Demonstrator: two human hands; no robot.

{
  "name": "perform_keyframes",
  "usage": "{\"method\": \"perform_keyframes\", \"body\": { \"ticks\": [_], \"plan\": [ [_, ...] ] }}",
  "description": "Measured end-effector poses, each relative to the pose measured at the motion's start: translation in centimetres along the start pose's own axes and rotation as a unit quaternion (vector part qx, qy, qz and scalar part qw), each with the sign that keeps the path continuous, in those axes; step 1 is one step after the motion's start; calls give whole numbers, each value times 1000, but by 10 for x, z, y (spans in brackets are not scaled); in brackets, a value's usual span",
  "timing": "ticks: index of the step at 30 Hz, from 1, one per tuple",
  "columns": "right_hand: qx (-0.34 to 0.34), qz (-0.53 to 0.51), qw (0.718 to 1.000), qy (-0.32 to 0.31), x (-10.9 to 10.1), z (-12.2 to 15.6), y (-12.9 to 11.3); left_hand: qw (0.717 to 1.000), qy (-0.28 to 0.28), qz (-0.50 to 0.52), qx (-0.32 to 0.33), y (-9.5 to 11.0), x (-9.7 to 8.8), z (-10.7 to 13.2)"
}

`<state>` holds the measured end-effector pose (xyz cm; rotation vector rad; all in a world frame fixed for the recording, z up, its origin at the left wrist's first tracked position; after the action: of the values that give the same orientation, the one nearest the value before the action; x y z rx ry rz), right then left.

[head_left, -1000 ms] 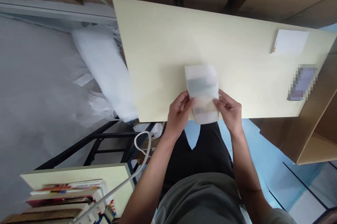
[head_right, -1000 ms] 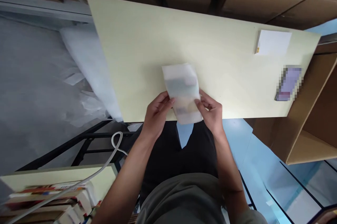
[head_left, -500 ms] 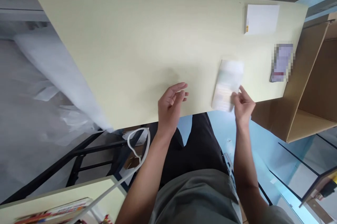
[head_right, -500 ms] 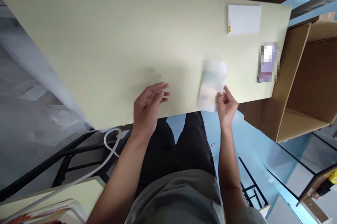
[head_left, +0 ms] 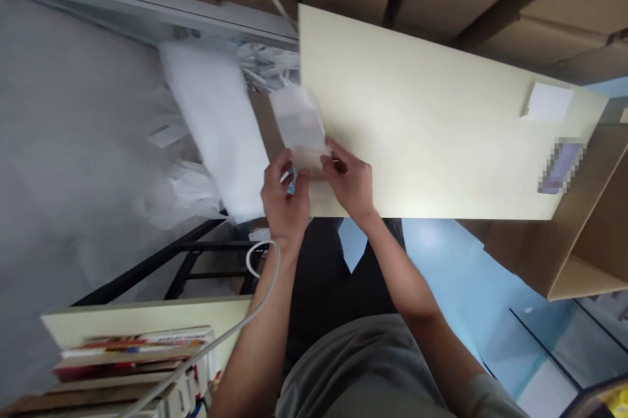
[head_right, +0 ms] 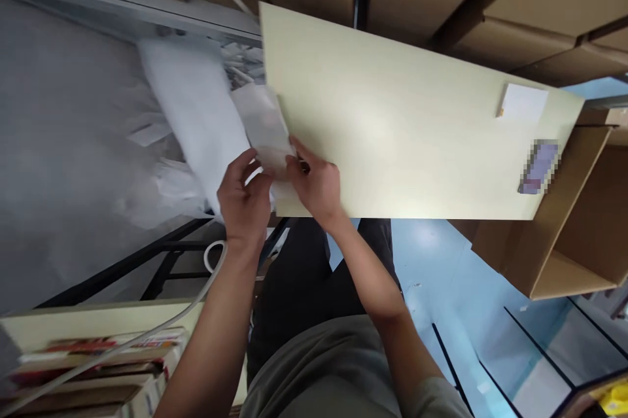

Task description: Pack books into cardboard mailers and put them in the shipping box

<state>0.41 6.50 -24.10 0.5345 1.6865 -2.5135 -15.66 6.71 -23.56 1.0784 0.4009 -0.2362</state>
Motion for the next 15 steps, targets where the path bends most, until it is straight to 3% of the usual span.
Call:
{"method": "perform_keyframes", "body": {
  "ticks": [4,8,12,15],
  "plan": [
    [5,-20,997,81,-28,-19,6,998,-49,24,1,17,-11,3],
    [38,-23,985,168,-72,-56,9,995,-77,45,36,60,-16,21],
    [88,56,977,187,-99,-76,-17,993,-61,63,81,106,-33,47],
    [68,74,980,171,-109,-67,-48,992,-9,90,91,123,-54,70]
  ]
}}
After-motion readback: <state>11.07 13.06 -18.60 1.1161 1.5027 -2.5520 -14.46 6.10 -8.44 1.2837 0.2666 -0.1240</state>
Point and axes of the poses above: each hand's wrist, its own z-axis away from the middle knuckle, its own x-axis out of the palm, y = z × x, the point moved 4 cm from there along -z, towards the middle knuckle, and after that the axes turned 6 degrees about -x, right-handed, at the moved point
